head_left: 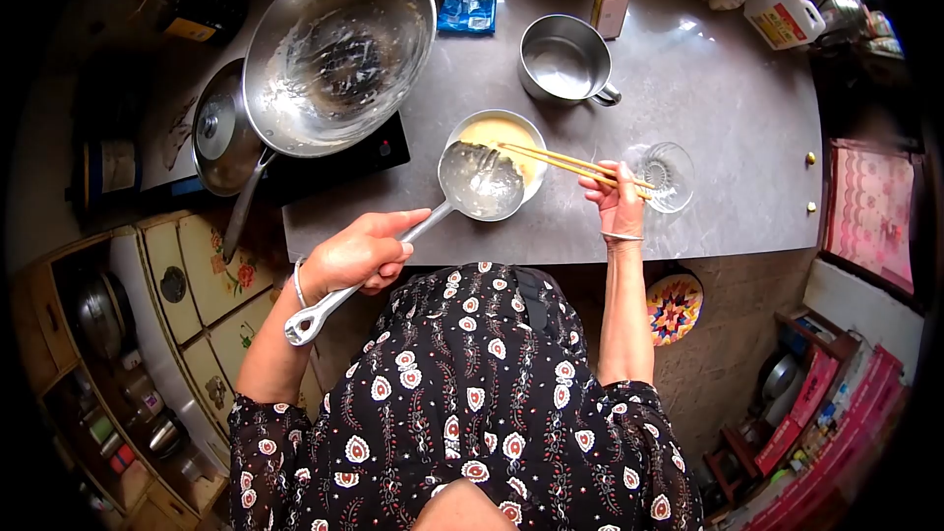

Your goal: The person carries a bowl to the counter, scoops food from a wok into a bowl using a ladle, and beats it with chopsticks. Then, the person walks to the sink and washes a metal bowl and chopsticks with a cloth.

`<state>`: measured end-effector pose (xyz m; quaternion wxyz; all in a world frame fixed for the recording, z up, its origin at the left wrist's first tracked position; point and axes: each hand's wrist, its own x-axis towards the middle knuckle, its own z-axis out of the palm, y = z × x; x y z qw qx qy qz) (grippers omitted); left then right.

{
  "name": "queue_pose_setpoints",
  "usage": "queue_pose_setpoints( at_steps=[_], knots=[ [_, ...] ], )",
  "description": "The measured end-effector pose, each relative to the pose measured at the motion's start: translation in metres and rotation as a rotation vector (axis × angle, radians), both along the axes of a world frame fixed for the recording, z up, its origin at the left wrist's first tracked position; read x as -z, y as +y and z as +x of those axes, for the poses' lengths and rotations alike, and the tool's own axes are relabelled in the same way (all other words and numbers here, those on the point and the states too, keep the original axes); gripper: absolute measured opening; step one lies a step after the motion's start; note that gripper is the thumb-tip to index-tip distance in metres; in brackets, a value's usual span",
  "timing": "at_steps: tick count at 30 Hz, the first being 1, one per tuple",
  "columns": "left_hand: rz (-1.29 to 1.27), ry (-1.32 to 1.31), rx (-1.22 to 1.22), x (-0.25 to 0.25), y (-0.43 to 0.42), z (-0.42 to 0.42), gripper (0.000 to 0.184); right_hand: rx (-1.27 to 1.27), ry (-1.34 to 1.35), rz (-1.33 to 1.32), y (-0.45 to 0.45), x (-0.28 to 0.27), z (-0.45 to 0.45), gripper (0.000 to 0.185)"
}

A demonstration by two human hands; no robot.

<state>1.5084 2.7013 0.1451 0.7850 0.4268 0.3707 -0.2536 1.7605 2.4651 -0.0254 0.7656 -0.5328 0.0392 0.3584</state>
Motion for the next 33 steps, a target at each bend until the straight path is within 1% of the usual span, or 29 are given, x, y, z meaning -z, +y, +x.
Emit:
queue_pose_setpoints(
  at_steps=[5, 9, 12, 16, 17, 20, 21, 25, 28, 31, 33],
  knots=[
    [-0.004, 0.022, -0.023, 0.000, -0.003, 0.001, 0.057, -0.198, 0.030, 0.036, -0.001, -0.003, -0.006, 0.035],
    [-0.002, 0.017, -0.028, 0.000, -0.004, 0.001, 0.057, -0.018, 0.008, 0.035, 0.003, 0.001, -0.007, 0.034],
    [-0.016, 0.022, -0.039, 0.000, -0.003, -0.001, 0.057, -0.011, 0.015, 0.046, -0.002, 0.001, -0.003, 0.033],
    [-0.027, 0.025, -0.047, 0.000, -0.005, 0.001, 0.057, -0.222, 0.050, 0.061, 0.001, 0.005, -0.015, 0.034],
    [-0.032, 0.019, -0.039, 0.001, -0.005, 0.001, 0.057, -0.138, 0.048, 0.056, 0.004, 0.004, -0.018, 0.034],
    [-0.040, 0.009, -0.028, 0.004, -0.002, -0.002, 0.058, 0.001, 0.016, 0.034, 0.003, 0.003, -0.008, 0.034],
    [-0.043, 0.007, -0.026, 0.003, -0.002, -0.002, 0.058, -0.007, 0.024, 0.042, 0.003, 0.000, -0.007, 0.035],
    [-0.003, 0.045, -0.008, -0.003, -0.003, 0.003, 0.055, -0.180, 0.034, 0.061, 0.011, -0.012, -0.002, 0.037],
    [0.027, 0.036, 0.056, -0.008, 0.002, 0.005, 0.055, -0.204, 0.013, 0.085, 0.016, -0.014, 0.008, 0.038],
    [0.034, 0.017, 0.060, -0.004, 0.008, 0.002, 0.058, -0.167, 0.034, 0.092, 0.013, -0.014, 0.011, 0.037],
    [0.034, 0.019, -0.019, -0.004, 0.005, 0.004, 0.055, -0.152, 0.048, 0.068, 0.010, -0.013, 0.008, 0.037]
  ],
)
